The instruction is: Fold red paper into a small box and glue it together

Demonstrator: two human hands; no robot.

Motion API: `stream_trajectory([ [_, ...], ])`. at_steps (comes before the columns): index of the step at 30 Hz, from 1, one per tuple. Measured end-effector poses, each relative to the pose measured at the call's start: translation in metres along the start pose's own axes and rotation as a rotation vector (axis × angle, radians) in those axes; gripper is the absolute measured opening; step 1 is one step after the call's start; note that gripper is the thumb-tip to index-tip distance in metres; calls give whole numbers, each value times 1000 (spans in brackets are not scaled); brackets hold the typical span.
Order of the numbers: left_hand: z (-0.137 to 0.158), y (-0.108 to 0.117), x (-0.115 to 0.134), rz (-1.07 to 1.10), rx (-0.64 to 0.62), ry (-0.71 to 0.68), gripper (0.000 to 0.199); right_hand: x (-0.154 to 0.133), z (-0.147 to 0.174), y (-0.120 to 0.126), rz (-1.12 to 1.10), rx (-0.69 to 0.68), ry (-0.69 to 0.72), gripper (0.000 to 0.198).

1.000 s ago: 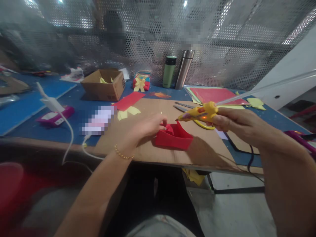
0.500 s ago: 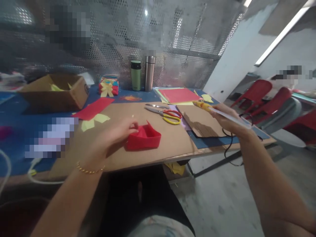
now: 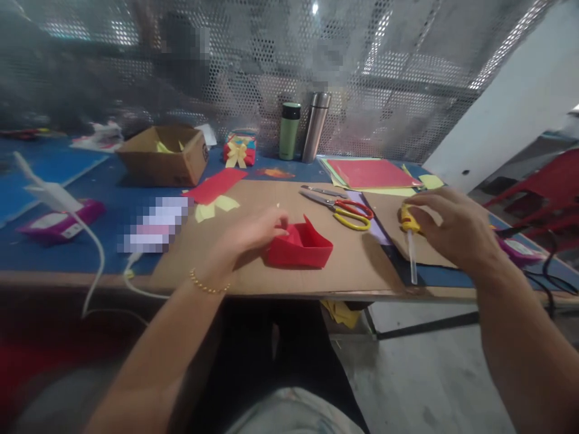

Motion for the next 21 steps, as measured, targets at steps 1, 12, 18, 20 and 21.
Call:
stream_trajectory([
  [1, 0, -1, -1, 7, 5, -5, 15, -25, -7, -5, -115, -27, 93, 18],
  [12, -4, -4, -4, -29, 9, -32, 16, -131, -30, -71, -445, -481, 354, 14],
  [18, -2, -3, 0, -26, -19, -27, 19, -139, -25, -72, -287, -466, 401, 13],
  [20, -2, -3, 0, -17, -18, -30, 20, -135, -27, -82, -237, -477, 431, 10],
  [21, -1, -3, 0, -14, -15, -31, 20, -133, -29, -87, -217, -471, 444, 12],
])
Point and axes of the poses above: each hand's wrist, its own z-axis away from the middle knuckle, its own y-axis out of the back of the hand, x = y × z, the point moved 4 cm from there along -z, towards the middle knuckle, and after that the axes turned 6 degrees about -x, right-handed, at the moved point
